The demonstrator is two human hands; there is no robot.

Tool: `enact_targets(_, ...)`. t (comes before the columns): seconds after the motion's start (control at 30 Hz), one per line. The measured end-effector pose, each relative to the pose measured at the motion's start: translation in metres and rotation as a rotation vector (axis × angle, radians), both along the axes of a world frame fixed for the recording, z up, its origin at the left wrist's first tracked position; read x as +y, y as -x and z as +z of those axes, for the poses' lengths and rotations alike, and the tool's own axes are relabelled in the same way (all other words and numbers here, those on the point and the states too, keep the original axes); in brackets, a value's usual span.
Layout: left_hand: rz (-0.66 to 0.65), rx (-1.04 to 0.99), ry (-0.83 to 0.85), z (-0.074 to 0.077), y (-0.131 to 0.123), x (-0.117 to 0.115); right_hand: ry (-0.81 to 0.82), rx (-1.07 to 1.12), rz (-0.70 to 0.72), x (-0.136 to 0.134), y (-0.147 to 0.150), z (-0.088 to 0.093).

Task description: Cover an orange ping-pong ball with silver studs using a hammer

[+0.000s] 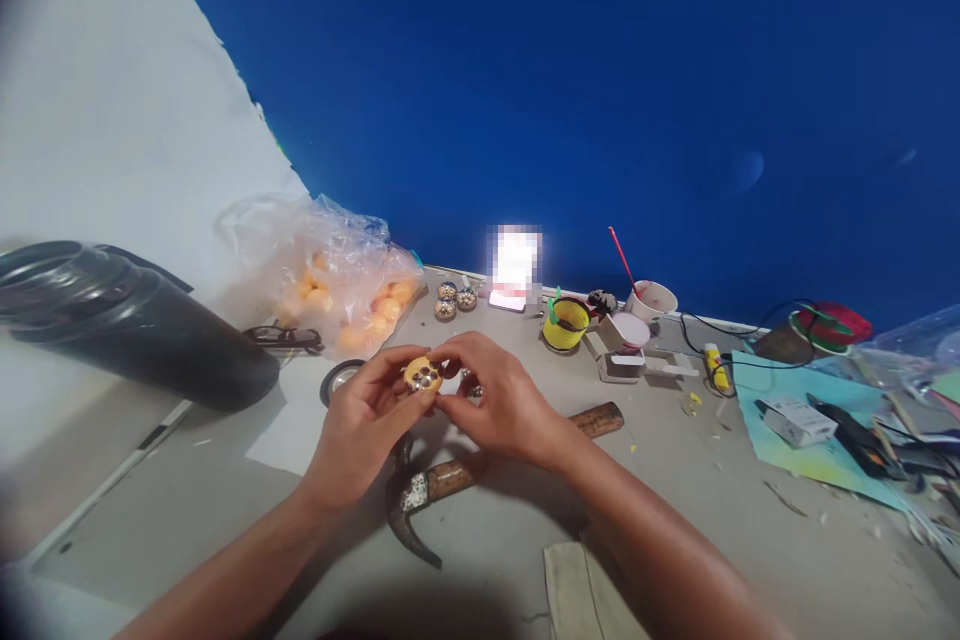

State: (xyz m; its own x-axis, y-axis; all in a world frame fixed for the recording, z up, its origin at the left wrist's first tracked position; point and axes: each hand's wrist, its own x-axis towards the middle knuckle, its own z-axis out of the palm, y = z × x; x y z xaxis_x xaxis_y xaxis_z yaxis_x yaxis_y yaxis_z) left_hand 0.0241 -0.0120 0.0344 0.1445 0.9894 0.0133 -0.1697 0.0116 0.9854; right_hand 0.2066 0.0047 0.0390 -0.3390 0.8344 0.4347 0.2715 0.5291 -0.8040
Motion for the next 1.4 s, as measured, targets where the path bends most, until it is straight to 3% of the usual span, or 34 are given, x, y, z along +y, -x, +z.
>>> enact_targets(0.13, -0.031, 0.086, -0.082, 0.002, 0.001, 0.000, 0.352, 0.188, 0.055, 0.005, -0.005, 0.001)
enact_targets(0.4, -0.074, 0.121, -0.150, 0.001, 0.002, 0.000, 0.626, 0.391, 0.065, 0.005, 0.002, -0.001)
enact_targets(0.9, -0.079, -0.134, -0.093, -0.019, 0.001, 0.006, 0.729, 0.608, 0.155, 0.004, 0.010, -0.011)
enact_targets(1.23, -0.104, -0.085, -0.032, -0.007, -0.003, -0.001, 0.808, 0.709, 0.208, 0.010, 0.008, -0.021)
enact_targets(1.4, -0.056, -0.027, -0.054, -0.004, -0.002, 0.001, 0.759, 0.693, 0.220, 0.010, 0.007, -0.023)
